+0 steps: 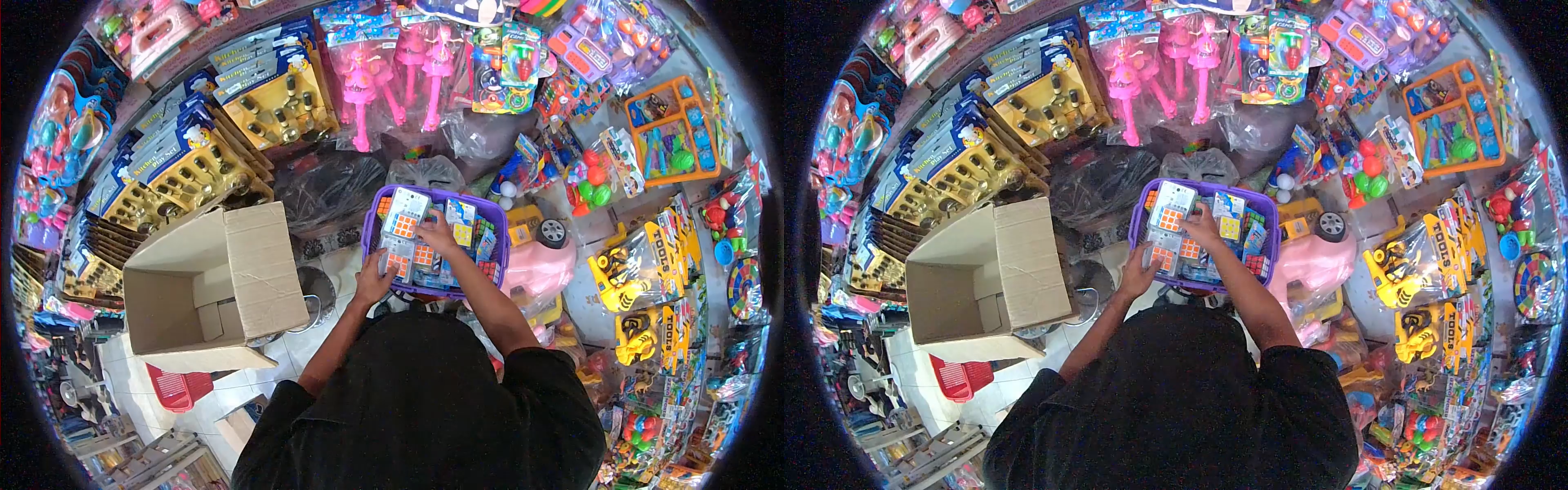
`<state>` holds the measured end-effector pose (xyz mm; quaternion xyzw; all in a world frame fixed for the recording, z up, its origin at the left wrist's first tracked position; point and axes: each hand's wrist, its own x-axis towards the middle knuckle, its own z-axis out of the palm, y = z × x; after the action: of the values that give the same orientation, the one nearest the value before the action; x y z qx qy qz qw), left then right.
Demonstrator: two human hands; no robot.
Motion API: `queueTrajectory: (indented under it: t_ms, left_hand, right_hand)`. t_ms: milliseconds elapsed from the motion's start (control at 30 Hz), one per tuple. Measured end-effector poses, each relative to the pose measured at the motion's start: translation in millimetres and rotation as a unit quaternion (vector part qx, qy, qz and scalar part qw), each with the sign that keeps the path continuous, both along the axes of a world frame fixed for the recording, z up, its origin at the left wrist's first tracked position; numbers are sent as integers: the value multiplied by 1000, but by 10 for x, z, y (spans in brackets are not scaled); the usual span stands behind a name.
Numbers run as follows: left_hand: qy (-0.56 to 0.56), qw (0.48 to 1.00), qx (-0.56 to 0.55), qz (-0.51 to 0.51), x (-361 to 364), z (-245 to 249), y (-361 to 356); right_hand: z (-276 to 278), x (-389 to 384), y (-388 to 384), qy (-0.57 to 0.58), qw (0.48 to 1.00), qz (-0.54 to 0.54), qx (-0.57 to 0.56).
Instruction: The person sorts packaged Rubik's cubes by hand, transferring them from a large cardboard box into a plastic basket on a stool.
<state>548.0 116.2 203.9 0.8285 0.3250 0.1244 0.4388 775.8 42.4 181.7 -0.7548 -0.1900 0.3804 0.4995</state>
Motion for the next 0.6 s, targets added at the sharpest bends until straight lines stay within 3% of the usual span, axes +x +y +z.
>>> queueTrajectory:
  t_ms: [200, 300, 400, 500, 600]
  left_hand:
    - [-47, 998, 41, 22, -24, -93, -39]
    - [-97, 995, 17, 12, -40, -131, -17]
    - [-130, 984, -108, 55, -40, -42, -50]
    - [-105, 983, -105, 110, -33, -153, -10]
    - [-141, 976, -115, 122, -40, -183, 8]
  right_hand:
    - [-14, -50, -11, -24, 999, -28, -1]
    - [88, -70, -20, 42, 998, -37, -6]
    - [102, -78, -29, -84, 996, 7, -36]
    - [114, -93, 20, -203, 977, 68, -3]
    - [162, -56, 59, -357, 921, 154, -15]
